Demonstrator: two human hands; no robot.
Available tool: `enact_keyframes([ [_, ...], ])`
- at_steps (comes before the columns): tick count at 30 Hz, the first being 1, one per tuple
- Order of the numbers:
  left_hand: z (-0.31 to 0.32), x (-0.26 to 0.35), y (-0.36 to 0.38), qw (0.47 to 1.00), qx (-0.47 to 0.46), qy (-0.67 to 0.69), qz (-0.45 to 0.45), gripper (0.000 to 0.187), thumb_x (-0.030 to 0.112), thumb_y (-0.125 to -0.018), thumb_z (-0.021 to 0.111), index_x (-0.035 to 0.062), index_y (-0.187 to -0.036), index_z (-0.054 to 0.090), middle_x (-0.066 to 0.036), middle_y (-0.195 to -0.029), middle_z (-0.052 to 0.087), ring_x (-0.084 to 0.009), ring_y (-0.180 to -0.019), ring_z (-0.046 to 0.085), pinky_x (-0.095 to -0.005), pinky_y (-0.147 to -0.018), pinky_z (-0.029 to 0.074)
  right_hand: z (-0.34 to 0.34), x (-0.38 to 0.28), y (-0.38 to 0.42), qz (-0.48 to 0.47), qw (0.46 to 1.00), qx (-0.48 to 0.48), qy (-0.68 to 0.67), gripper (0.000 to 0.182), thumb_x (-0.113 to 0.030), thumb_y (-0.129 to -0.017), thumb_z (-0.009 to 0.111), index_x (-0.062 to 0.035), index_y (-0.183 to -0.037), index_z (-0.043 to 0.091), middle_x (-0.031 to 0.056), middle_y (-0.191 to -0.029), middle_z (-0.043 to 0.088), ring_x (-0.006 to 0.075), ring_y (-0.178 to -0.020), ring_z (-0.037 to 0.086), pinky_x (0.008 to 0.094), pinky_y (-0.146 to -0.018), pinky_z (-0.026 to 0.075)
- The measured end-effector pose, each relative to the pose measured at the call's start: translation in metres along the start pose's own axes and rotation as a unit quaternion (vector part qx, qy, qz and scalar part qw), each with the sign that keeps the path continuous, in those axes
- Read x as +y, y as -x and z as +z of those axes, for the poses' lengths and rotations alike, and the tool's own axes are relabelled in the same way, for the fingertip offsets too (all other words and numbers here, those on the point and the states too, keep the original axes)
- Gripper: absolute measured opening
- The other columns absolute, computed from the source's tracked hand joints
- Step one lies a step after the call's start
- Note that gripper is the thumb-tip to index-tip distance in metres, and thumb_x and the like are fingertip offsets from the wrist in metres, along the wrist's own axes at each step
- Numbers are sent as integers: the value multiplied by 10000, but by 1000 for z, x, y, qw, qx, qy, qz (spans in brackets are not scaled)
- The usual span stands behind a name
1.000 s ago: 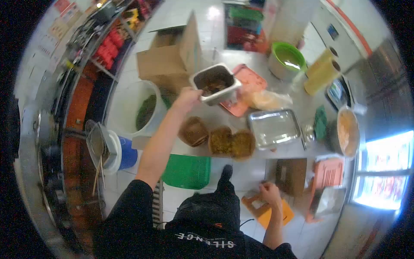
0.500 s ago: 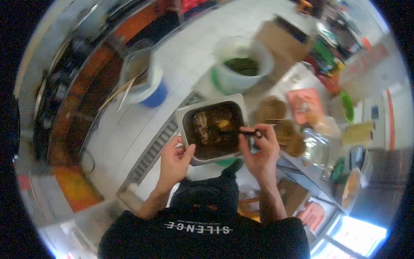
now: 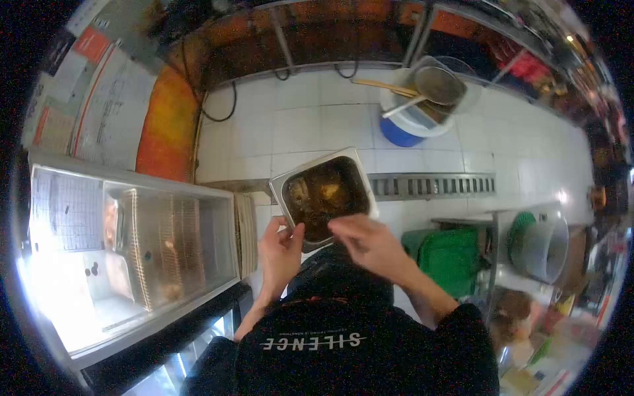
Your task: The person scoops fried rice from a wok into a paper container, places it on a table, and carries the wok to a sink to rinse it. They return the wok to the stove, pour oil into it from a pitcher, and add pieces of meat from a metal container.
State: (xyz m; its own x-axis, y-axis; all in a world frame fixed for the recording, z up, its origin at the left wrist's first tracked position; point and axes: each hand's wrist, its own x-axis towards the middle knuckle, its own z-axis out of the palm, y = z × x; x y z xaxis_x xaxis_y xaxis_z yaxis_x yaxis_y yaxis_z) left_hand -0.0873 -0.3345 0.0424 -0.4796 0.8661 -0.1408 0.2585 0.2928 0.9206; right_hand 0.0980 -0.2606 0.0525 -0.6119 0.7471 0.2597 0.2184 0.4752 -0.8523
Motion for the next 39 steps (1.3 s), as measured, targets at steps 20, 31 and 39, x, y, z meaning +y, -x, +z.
enact_keyframes([
  [20,-118,26,-377,980,189,11,-66,162,105,-880,630,-9,-919,522,-106,-672,636,-87,-591,578,-251,-520,437,89,90,-444,-140,989,-53,0,234,44,-761,680,-13,-988,667,109,-944,674,249,-791,607,329,-683,503],
  [31,-193,-42,-582,959,275,62,-18,174,125,-896,618,-7,-914,507,-69,-669,645,-55,-608,572,-228,-531,436,233,131,-641,144,988,-33,-36,173,-129,-891,616,-21,-1008,687,131,-895,681,162,-747,603,272,-656,485],
  [39,-268,-55,-707,963,254,75,-53,187,117,-895,622,-11,-969,509,-88,-766,660,-77,-657,590,-239,-563,463,288,146,-804,341,860,-10,-380,238,-217,-928,588,-12,-1016,670,16,-754,630,73,-640,527,227,-590,429],
])
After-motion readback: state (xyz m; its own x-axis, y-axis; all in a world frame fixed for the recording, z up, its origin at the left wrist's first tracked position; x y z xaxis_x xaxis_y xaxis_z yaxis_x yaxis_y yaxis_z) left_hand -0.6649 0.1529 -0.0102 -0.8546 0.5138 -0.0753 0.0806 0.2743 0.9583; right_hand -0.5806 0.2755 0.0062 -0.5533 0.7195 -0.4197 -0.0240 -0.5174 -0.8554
